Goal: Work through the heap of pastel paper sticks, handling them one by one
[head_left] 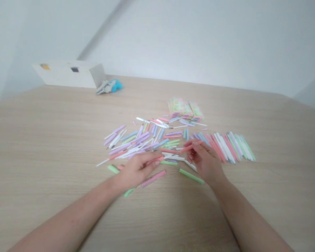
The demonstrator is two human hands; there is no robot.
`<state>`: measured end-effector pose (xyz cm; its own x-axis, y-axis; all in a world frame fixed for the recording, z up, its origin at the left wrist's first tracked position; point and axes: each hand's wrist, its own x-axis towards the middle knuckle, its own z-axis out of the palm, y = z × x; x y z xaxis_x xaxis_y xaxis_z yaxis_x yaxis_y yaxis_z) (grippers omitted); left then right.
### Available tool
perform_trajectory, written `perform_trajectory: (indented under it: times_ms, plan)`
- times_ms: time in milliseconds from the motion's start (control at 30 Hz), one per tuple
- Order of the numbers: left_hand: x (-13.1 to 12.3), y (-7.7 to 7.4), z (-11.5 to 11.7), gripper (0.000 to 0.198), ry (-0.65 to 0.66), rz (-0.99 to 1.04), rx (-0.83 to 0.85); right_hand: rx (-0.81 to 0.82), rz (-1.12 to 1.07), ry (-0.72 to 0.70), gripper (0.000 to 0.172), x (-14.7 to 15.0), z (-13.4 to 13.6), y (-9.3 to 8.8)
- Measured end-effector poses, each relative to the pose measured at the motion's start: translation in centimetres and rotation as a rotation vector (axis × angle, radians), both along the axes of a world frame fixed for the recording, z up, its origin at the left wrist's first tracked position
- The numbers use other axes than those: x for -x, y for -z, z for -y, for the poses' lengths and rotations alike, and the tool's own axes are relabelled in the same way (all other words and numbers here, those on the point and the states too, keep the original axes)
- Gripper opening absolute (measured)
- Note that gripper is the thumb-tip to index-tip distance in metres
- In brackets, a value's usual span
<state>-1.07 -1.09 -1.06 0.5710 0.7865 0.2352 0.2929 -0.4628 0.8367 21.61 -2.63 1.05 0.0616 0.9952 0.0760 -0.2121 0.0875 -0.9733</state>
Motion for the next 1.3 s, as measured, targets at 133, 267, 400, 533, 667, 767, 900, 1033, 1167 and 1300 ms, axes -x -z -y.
perform_trajectory:
  times_ms: [133,267,400,533,667,767,900,1033,1167,1300]
  plan:
    - [0.01,0.02,0.10,0.033,-0.004,0.009,-0.012,-0.011,0.038,-0.024,0.020,0.02,0.07,0.18]
    - [0.07,-0.02,0.14,0.033,0.003,0.009,-0.025,0.002,0.032,-0.068,0.021,0.10,0.16,0.34]
    - [0.07,-0.16,0.16,0.032,0.017,0.015,-0.025,0.010,0.100,-0.111,0.021,0.40,0.32,0.50]
    - [0.04,-0.25,0.17,0.032,0.041,0.023,-0.028,-0.009,0.192,-0.127,0.020,0.59,0.39,0.43]
    - [0.05,-0.31,0.16,0.031,0.055,0.027,-0.035,-0.061,0.329,-0.097,0.016,0.37,0.43,-0.04]
    - [0.07,-0.30,0.15,0.030,0.063,0.037,-0.042,-0.062,0.425,-0.096,0.015,0.26,0.52,-0.24]
    - [0.08,-0.33,0.18,0.030,0.075,0.042,-0.062,-0.005,0.463,-0.195,0.020,0.45,0.65,0.06]
    - [0.06,-0.50,0.23,0.031,0.095,0.030,-0.079,-0.021,0.508,-0.224,0.021,0.51,0.68,0.37]
    - [0.06,-0.61,0.26,0.030,0.106,0.020,-0.091,-0.034,0.547,-0.221,0.020,0.37,0.68,0.27]
    - [0.07,-0.62,0.27,0.031,0.109,0.013,-0.114,-0.028,0.586,-0.218,0.021,0.26,0.74,0.20]
